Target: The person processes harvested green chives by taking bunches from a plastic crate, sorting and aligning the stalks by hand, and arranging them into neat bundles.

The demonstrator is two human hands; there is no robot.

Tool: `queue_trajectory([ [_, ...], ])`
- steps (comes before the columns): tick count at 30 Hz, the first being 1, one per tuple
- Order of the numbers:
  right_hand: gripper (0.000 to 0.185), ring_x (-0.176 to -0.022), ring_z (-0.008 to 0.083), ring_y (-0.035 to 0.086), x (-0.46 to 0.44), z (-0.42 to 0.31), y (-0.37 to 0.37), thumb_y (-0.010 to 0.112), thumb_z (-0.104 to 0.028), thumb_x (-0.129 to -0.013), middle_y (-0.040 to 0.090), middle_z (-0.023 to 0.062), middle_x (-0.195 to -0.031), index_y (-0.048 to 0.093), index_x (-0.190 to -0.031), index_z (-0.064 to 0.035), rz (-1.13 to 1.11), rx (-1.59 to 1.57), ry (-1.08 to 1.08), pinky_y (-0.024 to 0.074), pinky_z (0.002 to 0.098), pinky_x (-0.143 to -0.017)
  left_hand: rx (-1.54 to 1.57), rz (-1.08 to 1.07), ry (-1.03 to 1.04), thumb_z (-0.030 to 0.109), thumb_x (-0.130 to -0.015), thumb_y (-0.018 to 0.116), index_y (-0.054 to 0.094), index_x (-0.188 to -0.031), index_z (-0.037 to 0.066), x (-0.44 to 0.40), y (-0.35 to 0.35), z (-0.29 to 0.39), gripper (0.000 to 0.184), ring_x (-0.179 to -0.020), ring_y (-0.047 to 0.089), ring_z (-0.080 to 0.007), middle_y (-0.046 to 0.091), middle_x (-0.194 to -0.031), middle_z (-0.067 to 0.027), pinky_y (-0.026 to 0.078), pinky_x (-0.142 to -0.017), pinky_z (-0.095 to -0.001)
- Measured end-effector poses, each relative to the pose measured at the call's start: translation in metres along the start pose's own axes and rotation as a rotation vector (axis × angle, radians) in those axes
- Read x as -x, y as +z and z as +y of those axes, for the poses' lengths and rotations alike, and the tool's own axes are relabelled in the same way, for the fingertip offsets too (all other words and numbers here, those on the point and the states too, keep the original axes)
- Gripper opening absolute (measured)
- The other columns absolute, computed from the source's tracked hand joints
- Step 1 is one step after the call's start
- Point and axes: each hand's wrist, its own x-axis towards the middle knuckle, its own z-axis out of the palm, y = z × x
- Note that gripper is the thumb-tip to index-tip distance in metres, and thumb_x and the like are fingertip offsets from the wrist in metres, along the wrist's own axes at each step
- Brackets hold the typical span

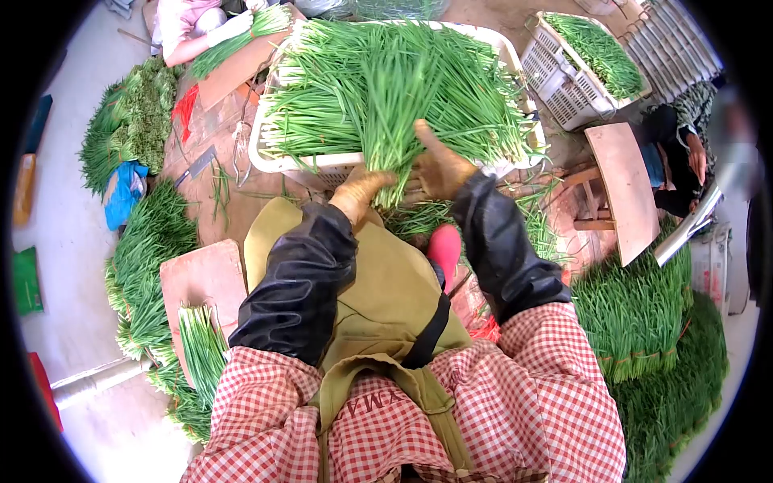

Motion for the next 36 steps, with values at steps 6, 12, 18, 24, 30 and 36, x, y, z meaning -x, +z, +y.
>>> queue_trajectory([
  [6, 0.07, -0.111, 0.0239, 0.054, -0.057, 0.018, -0.008, 0.063, -0.055, -0.084, 0.054, 0.014, -0.128, 0.047, -0.135, -0.0091, 0.264, 0.117, -0.2, 0.0451, 0.0375, -0.093, 0.337, -0.366, -0.259, 0.023, -0.086, 0.069, 0.051, -0.127, 0.009, 0.015, -0.016, 0.032, 0.047, -0.113, 0.055, -0.0299, 0.057, -0.122, -0.0134, 0.045, -0.094, -0.0504],
  [12, 0.078, -0.11, 0.022, 0.055, -0.046, 0.014, -0.007, 0.055, -0.065, -0.083, 0.054, 0.0137, -0.127, 0.048, -0.133, -0.0052, 0.17, 0.335, -0.167, 0.0465, 0.0332, -0.09, 0.619, -0.331, -0.32, 0.031, -0.091, 0.061, 0.044, -0.13, 0.003, 0.004, 0.017, 0.026, 0.051, -0.111, 0.057, -0.0275, 0.056, -0.122, -0.0151, 0.048, -0.097, -0.0485],
  [18, 0.067, -0.063, 0.0157, 0.053, -0.013, -0.003, -0.014, 0.052, -0.063, -0.087, 0.063, 0.0096, -0.094, 0.053, -0.121, -0.0051, -0.111, 0.011, 0.026, 0.0507, 0.0324, -0.062, 0.421, -0.239, -0.37, 0.018, -0.083, 0.073, 0.058, -0.111, 0.004, 0.005, 0.028, 0.031, 0.035, -0.084, 0.067, -0.0265, 0.066, -0.097, -0.0149, 0.058, -0.076, -0.0406],
  [24, 0.076, -0.12, 0.0349, 0.051, 0.017, -0.052, -0.069, 0.054, -0.056, -0.088, 0.046, 0.0274, -0.134, 0.039, -0.14, -0.0024, -0.148, 0.596, 0.372, 0.0433, 0.0418, -0.096, 0.256, -0.187, -0.424, 0.019, -0.079, 0.071, 0.061, -0.097, 0.008, 0.005, 0.031, 0.045, 0.023, -0.066, 0.065, -0.0191, 0.067, -0.083, -0.0072, 0.053, -0.057, -0.0314],
  [30, 0.049, -0.119, 0.0288, 0.052, 0.121, -0.061, -0.182, 0.043, -0.031, -0.098, 0.046, 0.0207, -0.137, 0.042, -0.136, -0.0005, -0.02, 0.156, 0.014, 0.0431, 0.0396, -0.099, -0.144, -0.481, -0.204, 0.024, -0.084, 0.068, 0.061, -0.107, 0.004, 0.031, 0.031, 0.095, 0.032, -0.078, 0.064, -0.0171, 0.065, -0.092, -0.0085, 0.054, -0.065, -0.0316],
  [36, 0.047, -0.117, 0.0259, 0.053, 0.157, -0.038, -0.175, 0.049, -0.03, -0.093, 0.051, 0.0185, -0.133, 0.049, -0.13, -0.0015, 0.206, 0.921, -0.429, 0.0435, 0.0379, -0.096, -1.451, -0.329, 0.884, 0.03, -0.084, 0.065, 0.06, -0.113, 0.01, 0.125, -0.037, 0.192, 0.036, -0.083, 0.065, -0.0275, 0.067, -0.098, -0.0133, 0.053, -0.068, -0.037],
])
